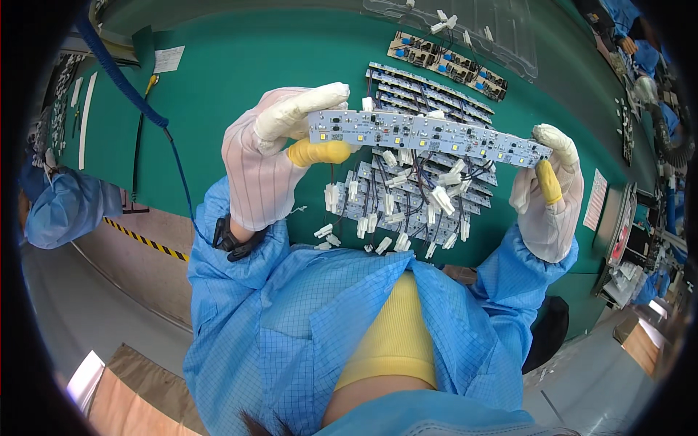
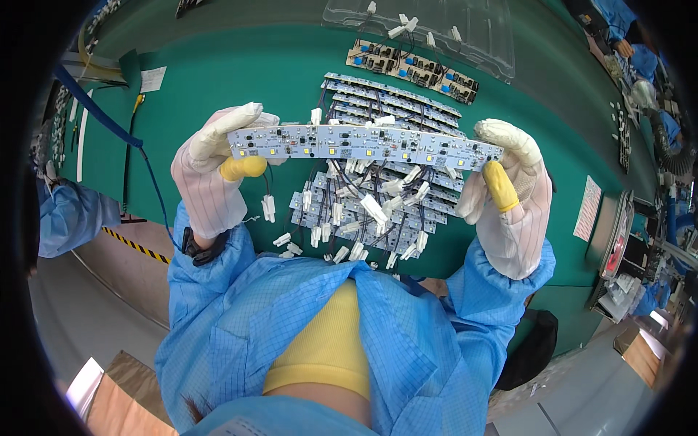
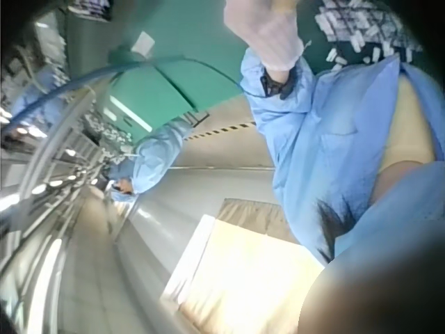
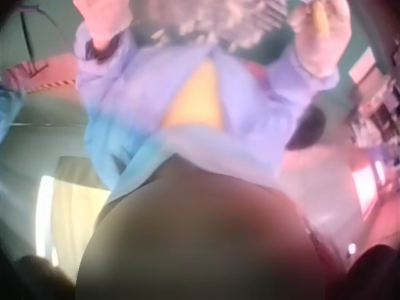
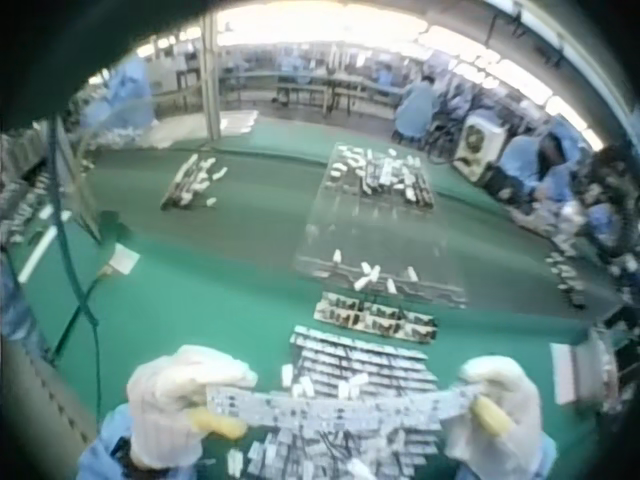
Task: Inspecting and stacking LED circuit board strips on an assembly line.
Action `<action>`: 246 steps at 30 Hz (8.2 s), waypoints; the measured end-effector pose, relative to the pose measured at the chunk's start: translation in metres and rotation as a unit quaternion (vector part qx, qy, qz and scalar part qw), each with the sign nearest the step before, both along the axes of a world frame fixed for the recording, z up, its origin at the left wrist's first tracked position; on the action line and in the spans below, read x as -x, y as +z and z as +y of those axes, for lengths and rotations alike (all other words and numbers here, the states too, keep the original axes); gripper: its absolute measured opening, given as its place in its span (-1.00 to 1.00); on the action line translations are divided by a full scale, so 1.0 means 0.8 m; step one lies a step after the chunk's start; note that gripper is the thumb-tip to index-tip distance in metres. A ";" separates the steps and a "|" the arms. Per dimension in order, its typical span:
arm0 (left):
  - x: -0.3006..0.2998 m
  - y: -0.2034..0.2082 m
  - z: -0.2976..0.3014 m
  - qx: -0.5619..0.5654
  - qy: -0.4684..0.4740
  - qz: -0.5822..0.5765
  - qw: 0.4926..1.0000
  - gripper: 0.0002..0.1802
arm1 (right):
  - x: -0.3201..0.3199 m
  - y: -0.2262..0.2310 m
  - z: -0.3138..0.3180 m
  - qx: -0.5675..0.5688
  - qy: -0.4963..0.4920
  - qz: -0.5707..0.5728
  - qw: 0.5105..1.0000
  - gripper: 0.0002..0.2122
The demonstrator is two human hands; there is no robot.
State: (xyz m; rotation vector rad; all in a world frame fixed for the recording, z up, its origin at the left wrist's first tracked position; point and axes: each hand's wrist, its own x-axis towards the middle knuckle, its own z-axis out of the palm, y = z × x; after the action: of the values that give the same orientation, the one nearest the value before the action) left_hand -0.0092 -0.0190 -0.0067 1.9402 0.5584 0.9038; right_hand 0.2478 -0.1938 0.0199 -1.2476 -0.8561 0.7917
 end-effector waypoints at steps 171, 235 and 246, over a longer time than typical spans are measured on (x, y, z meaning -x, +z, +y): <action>-0.022 0.024 -0.022 0.064 0.004 -0.081 0.995 -0.55 | -0.010 -0.002 0.002 0.061 -0.012 -0.058 0.996 -0.67; -0.027 -0.006 0.005 0.098 -0.093 -0.158 0.978 -0.63 | -0.013 -0.024 0.006 0.071 -0.010 -0.128 0.989 -0.36; -0.022 -0.018 0.002 0.208 0.076 -0.022 0.975 -0.60 | 0.002 -0.009 0.009 0.068 0.030 -0.088 0.993 -0.64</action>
State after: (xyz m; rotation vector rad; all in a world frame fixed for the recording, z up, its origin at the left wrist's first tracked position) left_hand 0.0086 -0.0173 -0.0212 1.5119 0.8073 0.8441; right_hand 0.2461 -0.1864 0.0129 -1.4340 -0.9997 0.8070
